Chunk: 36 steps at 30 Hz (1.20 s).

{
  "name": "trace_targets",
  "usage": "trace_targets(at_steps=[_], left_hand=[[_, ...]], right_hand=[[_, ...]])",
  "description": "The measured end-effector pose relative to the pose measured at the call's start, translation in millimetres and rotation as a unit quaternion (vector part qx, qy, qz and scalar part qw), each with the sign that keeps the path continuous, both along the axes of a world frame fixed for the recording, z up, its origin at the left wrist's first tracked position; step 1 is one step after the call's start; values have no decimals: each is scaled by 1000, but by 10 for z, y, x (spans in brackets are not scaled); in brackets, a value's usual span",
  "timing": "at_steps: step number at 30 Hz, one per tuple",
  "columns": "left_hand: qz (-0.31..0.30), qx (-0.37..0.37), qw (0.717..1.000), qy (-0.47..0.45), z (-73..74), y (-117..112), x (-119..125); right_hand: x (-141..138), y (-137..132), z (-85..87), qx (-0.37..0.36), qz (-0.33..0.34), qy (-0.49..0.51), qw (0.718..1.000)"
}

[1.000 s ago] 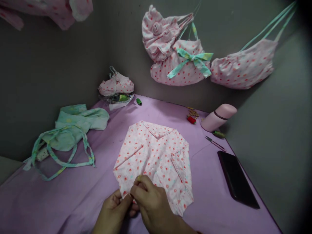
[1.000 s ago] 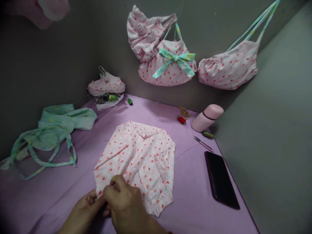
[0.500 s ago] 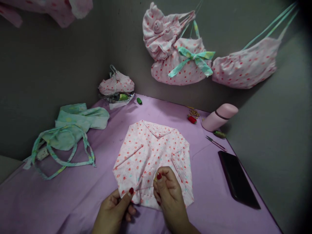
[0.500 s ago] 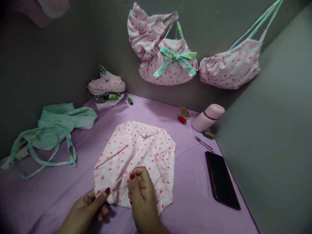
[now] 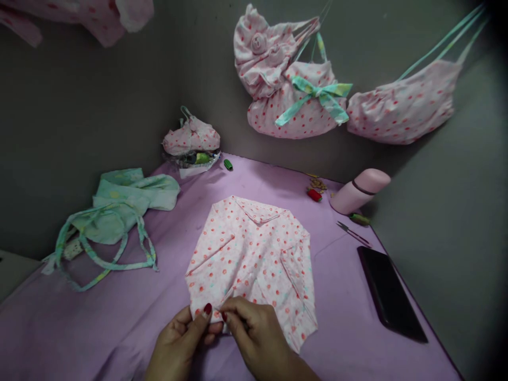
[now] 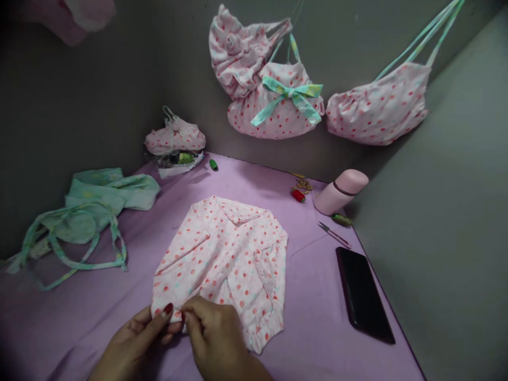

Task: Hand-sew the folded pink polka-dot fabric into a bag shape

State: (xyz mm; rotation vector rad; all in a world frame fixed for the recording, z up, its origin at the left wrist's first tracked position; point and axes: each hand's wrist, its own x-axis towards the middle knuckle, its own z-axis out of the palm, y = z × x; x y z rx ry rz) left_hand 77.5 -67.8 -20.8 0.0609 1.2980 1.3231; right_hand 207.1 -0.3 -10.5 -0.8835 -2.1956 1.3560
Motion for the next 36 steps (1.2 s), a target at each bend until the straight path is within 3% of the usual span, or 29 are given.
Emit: trace_targets(at_steps=[27,36], left_hand=[[-18,16,1000,5,-44,-30,-6],[-6,4,1000,1,-87,-25,-25]], right_hand=[[-25,11,-9,97,25,-138,985],[-39,15,-55,49,-7,-60,997]])
